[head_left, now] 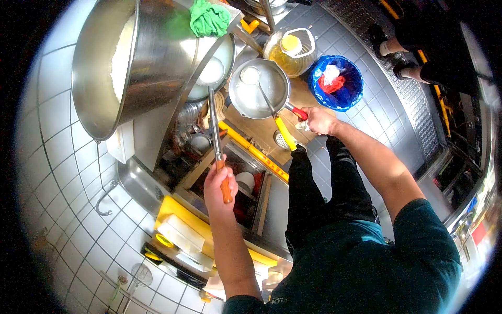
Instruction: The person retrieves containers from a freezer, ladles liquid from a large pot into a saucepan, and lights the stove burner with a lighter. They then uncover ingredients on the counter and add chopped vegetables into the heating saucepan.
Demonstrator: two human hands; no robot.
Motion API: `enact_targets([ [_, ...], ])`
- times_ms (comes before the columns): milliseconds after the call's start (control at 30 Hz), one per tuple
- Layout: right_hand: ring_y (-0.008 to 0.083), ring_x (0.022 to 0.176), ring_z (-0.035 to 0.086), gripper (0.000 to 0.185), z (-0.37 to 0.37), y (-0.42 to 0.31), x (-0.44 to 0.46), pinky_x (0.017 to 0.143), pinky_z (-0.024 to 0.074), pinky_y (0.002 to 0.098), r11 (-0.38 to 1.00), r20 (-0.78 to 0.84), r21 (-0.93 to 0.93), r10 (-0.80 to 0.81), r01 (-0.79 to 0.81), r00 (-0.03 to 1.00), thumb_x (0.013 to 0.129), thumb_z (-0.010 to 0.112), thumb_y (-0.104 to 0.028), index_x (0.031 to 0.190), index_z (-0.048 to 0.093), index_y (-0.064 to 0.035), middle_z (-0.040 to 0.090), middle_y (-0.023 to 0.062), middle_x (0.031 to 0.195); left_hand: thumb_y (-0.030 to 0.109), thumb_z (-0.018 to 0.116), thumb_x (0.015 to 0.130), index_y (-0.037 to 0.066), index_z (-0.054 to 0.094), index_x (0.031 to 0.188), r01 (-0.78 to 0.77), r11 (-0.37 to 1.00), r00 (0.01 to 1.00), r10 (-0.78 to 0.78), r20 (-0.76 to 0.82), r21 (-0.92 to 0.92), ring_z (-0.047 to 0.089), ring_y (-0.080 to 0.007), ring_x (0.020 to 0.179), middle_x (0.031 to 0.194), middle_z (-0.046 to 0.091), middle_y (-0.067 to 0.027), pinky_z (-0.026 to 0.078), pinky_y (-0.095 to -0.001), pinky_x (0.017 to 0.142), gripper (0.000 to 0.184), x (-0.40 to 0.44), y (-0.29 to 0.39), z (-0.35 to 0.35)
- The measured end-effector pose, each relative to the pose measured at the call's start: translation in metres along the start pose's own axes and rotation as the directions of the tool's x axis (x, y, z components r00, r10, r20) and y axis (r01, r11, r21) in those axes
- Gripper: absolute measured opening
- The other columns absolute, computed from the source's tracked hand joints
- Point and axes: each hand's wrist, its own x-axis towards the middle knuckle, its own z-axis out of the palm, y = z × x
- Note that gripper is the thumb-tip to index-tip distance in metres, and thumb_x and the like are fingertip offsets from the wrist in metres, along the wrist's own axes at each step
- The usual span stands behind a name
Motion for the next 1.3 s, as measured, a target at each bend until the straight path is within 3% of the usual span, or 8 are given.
enact_targets([
  [300,0.0239,0.053,0.064,0.027,0.002,0.002,0.001,0.048,0.0483,0.0383,0.980,-0.062,-0.127,-0.159,0.150,0.985,0.089,0.069,-0.020,0.109,0.063,-0.0032,0.066,0.0136,0.069,0.000,0.059,0.090,-0.001,0.055,0.135,-0.017,0.875,0.998,0.046,-0.047,0.484,0.052,-0.0107,0.049,0.076,0.058,-0.0045,0.043,-0.0232,0.043,0.046,-0.058,-0.021,-0.009],
  [367,0.0231,0.053,0.064,0.029,0.001,-0.003,-0.002,0.048,0.0480,0.0384,0.987,-0.049,-0.115,-0.115,0.109,0.992,0.089,0.071,-0.023,0.108,0.064,-0.0030,0.066,0.0123,0.068,0.003,0.060,0.091,0.000,0.055,0.136,-0.053,0.702,0.991,0.123,-0.047,0.710,0.056,-0.0130,0.054,0.078,0.059,-0.0044,0.049,-0.0264,0.049,0.046,-0.059,-0.032,-0.015],
  [400,0.0227,0.053,0.064,0.031,0.000,-0.005,-0.003,0.048,0.0479,0.0385,0.990,-0.041,-0.110,-0.094,0.089,0.995,0.088,0.072,-0.025,0.108,0.064,-0.0029,0.066,0.0116,0.068,0.004,0.061,0.090,-0.004,0.052,0.138,-0.404,0.276,0.849,0.467,0.246,0.872,0.067,-0.0242,0.075,0.090,0.065,-0.0111,0.055,-0.0320,0.070,0.049,-0.047,-0.048,-0.029],
  [533,0.0211,0.051,0.062,0.029,0.000,-0.002,0.000,0.046,0.0460,0.0373,0.996,-0.014,-0.037,-0.081,0.080,0.997,0.090,0.070,-0.024,0.108,0.063,-0.0028,0.064,0.0101,0.066,0.005,0.068,0.085,-0.004,0.052,0.138,-0.324,-0.086,0.732,0.608,0.307,0.942,0.067,-0.0374,0.096,0.112,0.066,-0.0256,0.054,-0.0404,0.087,0.056,-0.027,-0.055,-0.022],
  [633,0.0203,0.049,0.060,0.029,0.003,0.018,0.015,0.044,0.0447,0.0366,0.994,-0.014,-0.028,-0.106,0.106,0.994,0.091,0.069,-0.024,0.109,0.063,-0.0027,0.064,0.0095,0.066,0.001,0.067,0.084,-0.001,0.053,0.138,-0.395,0.110,0.726,0.646,0.236,0.912,0.066,-0.0395,0.092,0.100,0.066,-0.0231,0.053,-0.0431,0.081,0.056,0.002,-0.051,-0.012],
  [800,0.0204,0.047,0.060,0.028,-0.001,-0.009,-0.010,0.044,0.0449,0.0369,0.988,-0.050,-0.136,-0.086,0.078,0.995,0.091,0.068,-0.023,0.109,0.063,-0.0024,0.063,0.0101,0.065,0.000,0.061,0.095,0.004,0.053,0.141,-0.108,0.822,0.956,0.240,-0.167,0.560,0.045,-0.0047,0.049,0.076,0.056,0.0011,0.035,-0.0221,0.041,0.047,0.025,-0.033,0.019],
  [1100,0.0226,0.047,0.061,0.026,0.005,0.011,0.005,0.044,0.0470,0.0387,0.985,-0.038,-0.117,-0.131,0.126,0.991,0.091,0.066,-0.024,0.106,0.062,-0.0040,0.064,0.0116,0.065,0.000,0.065,0.087,-0.002,0.058,0.120,-0.058,0.976,0.994,0.077,-0.083,0.210,0.049,-0.0103,0.048,0.070,0.050,-0.0016,0.039,-0.0244,0.040,0.034,-0.013,-0.017,0.011],
  [1300,0.0210,0.046,0.060,0.022,0.009,0.014,0.013,0.042,0.0461,0.0374,0.981,-0.032,-0.143,-0.135,0.129,0.990,0.092,0.065,-0.021,0.107,0.060,-0.0059,0.062,0.0106,0.062,0.000,0.064,0.087,-0.002,0.055,0.138,-0.251,0.659,0.949,0.313,0.045,0.709,0.061,-0.0164,0.065,0.084,0.063,-0.0083,0.051,-0.0294,0.056,0.051,-0.044,-0.045,-0.031],
])
